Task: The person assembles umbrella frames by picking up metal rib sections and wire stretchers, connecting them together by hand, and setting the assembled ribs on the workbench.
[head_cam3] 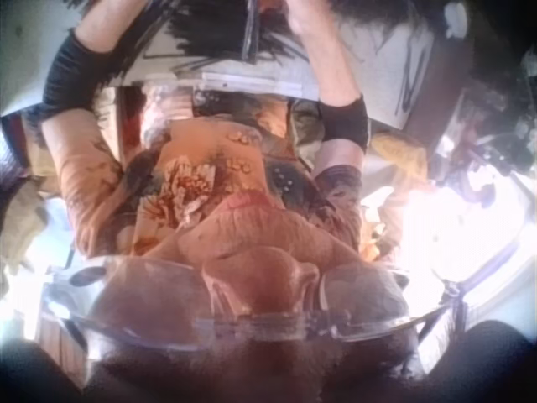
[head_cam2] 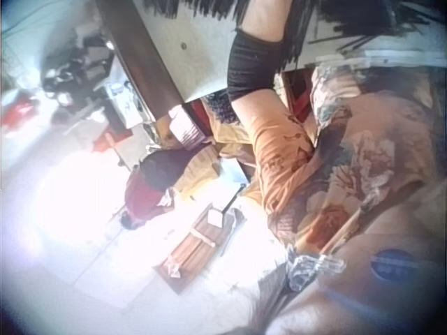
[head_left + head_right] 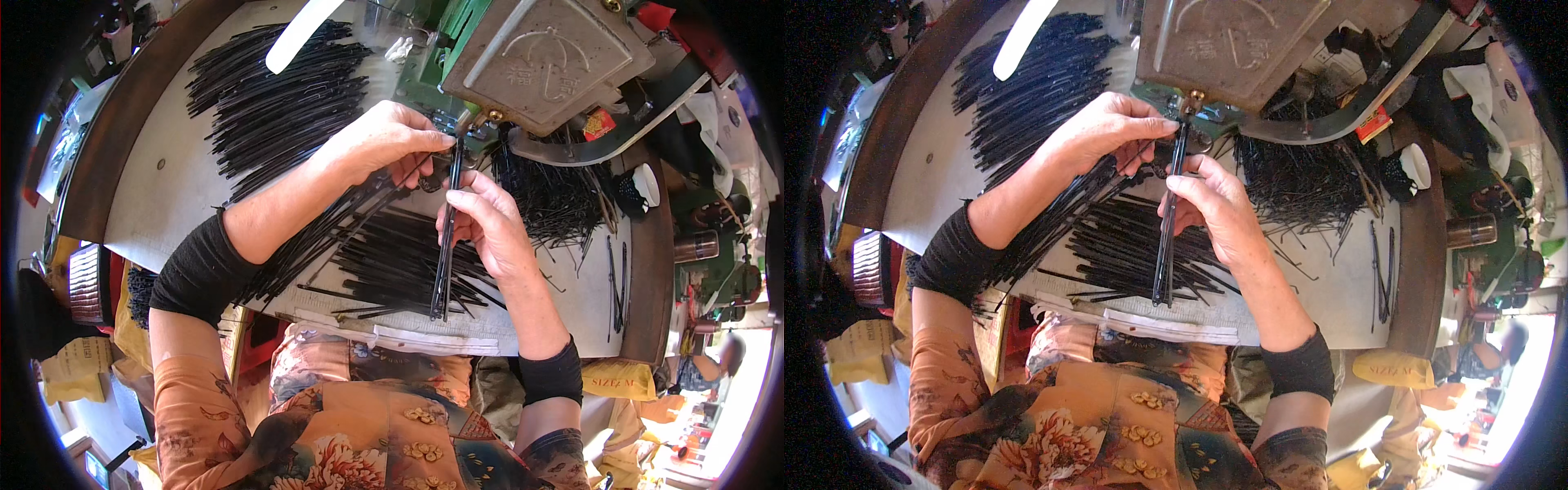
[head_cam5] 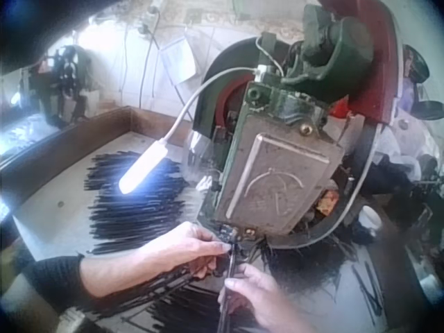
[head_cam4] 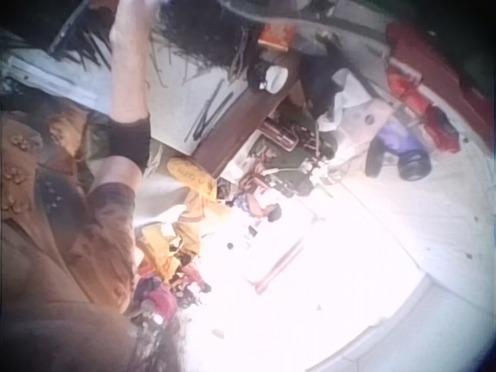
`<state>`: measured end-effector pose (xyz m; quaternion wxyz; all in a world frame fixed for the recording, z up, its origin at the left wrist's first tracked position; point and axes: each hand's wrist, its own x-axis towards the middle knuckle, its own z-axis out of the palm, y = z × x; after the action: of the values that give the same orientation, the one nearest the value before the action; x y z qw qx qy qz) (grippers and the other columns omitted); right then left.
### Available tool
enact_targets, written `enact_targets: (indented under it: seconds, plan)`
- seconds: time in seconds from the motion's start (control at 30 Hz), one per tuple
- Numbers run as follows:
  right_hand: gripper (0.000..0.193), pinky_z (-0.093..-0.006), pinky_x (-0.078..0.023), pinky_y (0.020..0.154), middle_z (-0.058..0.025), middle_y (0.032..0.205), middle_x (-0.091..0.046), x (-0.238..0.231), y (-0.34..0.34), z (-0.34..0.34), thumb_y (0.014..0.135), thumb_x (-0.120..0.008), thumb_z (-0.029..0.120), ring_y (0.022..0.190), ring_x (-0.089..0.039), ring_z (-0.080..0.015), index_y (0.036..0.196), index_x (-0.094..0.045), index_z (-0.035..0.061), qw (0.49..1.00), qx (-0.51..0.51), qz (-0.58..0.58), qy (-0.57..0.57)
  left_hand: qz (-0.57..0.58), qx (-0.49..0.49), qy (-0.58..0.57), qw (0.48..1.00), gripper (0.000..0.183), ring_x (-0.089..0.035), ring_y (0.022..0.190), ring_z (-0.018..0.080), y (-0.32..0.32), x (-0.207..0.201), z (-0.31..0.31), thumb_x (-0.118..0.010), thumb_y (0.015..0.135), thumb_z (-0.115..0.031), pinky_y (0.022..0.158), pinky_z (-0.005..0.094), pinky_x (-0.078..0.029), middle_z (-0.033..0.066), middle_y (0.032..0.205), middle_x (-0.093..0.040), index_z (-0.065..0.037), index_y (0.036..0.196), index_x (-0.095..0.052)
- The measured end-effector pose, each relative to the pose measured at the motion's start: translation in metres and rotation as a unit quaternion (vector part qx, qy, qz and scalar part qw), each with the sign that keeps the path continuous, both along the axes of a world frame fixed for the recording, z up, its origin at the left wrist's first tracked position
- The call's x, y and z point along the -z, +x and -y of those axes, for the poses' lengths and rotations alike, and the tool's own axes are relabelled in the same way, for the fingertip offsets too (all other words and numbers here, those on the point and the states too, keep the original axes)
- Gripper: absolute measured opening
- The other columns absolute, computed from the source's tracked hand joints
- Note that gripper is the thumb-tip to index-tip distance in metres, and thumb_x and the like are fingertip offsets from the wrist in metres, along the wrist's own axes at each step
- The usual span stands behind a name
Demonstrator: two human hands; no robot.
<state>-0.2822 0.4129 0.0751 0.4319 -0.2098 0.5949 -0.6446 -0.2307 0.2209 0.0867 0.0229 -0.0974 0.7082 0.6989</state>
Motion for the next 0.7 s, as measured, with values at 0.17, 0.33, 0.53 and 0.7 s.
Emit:
enact_targets:
  seconds: [0.17,0.33,0.53,0.7]
  plan:
    - [0.026,-0.0214,-0.047,0.050,-0.0064,0.070,-0.060,-0.0042,0.0043,0.0031,0.084,-0.058,0.022,0.059,-0.058,-0.0113,0.102,-0.051,0.0044,0.999,0.031,-0.003,-0.004,-0.022,0.012,0.000,1.000,0.026,-0.055,0.044,0.0110,0.0012,-0.0024,-0.0003,-0.063,0.084,-0.025,0.040,0.0203,-0.043,0.0050,0.062,-0.059,0.001,0.082,-0.064]
    - [0.025,-0.0221,-0.046,0.050,-0.0067,0.069,-0.059,-0.0064,0.0001,0.0007,0.085,-0.058,0.021,0.058,-0.057,-0.0108,0.101,-0.051,0.0037,0.999,0.045,-0.021,-0.007,-0.037,0.032,0.011,0.999,0.025,-0.060,0.052,0.0130,0.0066,-0.0091,0.0002,-0.060,0.085,-0.023,0.045,0.0208,-0.048,0.0077,0.071,-0.063,0.002,0.085,-0.063]
    - [0.024,-0.0202,-0.043,0.046,-0.0092,0.070,-0.061,-0.0041,-0.0012,0.0036,0.085,-0.059,0.018,0.055,-0.056,-0.0106,0.100,-0.051,0.0006,0.998,0.033,-0.021,-0.042,-0.022,0.043,0.027,0.998,0.024,-0.061,0.054,0.0130,0.0039,-0.0035,-0.0041,-0.059,0.086,-0.023,0.047,0.0213,-0.049,0.0070,0.071,-0.063,0.001,0.084,-0.063]
    - [0.024,-0.0199,-0.043,0.044,-0.0099,0.070,-0.061,-0.0053,-0.0032,0.0012,0.086,-0.059,0.017,0.053,-0.055,-0.0110,0.100,-0.051,-0.0003,0.997,0.051,-0.040,-0.037,-0.027,0.034,0.025,0.999,0.026,-0.060,0.054,0.0120,0.0043,-0.0060,-0.0043,-0.060,0.086,-0.025,0.047,0.0212,-0.048,0.0054,0.068,-0.061,0.000,0.078,-0.062]
